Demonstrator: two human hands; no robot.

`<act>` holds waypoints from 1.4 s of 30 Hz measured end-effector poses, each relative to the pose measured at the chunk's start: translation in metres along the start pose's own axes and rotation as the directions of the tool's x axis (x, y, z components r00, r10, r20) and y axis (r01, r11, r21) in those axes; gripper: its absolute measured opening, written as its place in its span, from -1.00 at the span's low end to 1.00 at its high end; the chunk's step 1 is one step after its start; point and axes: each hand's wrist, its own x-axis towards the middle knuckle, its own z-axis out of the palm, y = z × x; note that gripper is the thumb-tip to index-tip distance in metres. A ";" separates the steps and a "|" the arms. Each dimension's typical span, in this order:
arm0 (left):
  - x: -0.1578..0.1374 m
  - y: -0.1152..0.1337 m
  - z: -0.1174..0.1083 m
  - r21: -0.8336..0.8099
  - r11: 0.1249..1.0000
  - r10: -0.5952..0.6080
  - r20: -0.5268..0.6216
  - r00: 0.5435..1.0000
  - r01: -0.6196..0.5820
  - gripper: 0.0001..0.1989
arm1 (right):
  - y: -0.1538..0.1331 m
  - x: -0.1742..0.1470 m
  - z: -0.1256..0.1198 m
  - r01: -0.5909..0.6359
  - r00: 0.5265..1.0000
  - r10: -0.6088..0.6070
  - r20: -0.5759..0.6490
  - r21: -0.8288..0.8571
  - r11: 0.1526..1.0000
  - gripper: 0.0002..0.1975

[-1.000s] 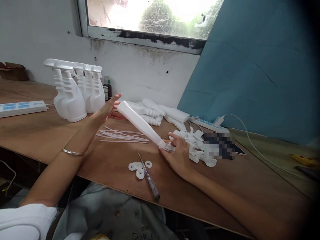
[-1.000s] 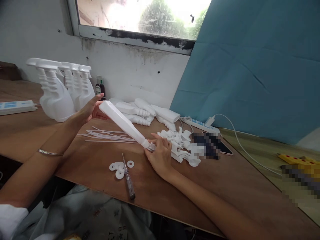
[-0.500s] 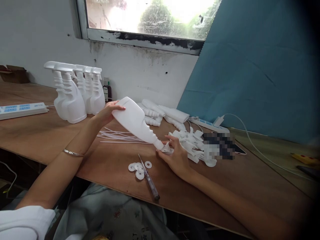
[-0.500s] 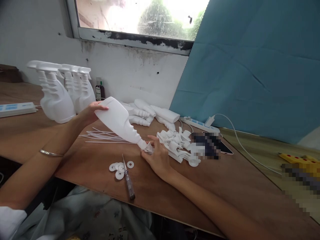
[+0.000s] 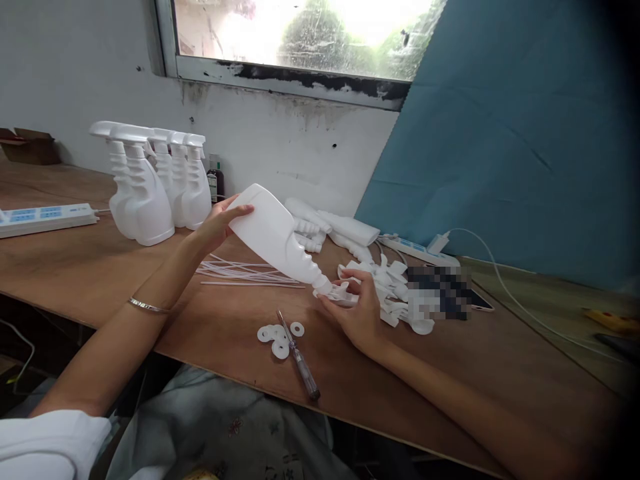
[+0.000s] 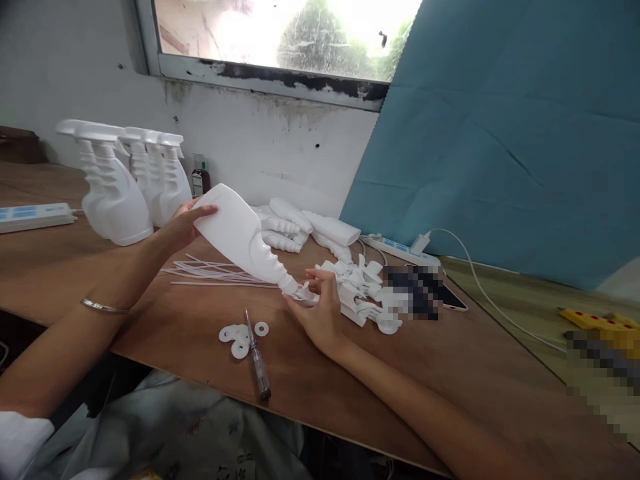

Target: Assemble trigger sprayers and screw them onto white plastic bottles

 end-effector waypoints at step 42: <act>-0.002 -0.015 0.018 0.025 0.988 -0.142 -0.218 0.966 0.151 -0.54 | 0.001 -0.008 -0.004 0.498 0.867 -0.498 -0.025 -0.021 0.867 -0.43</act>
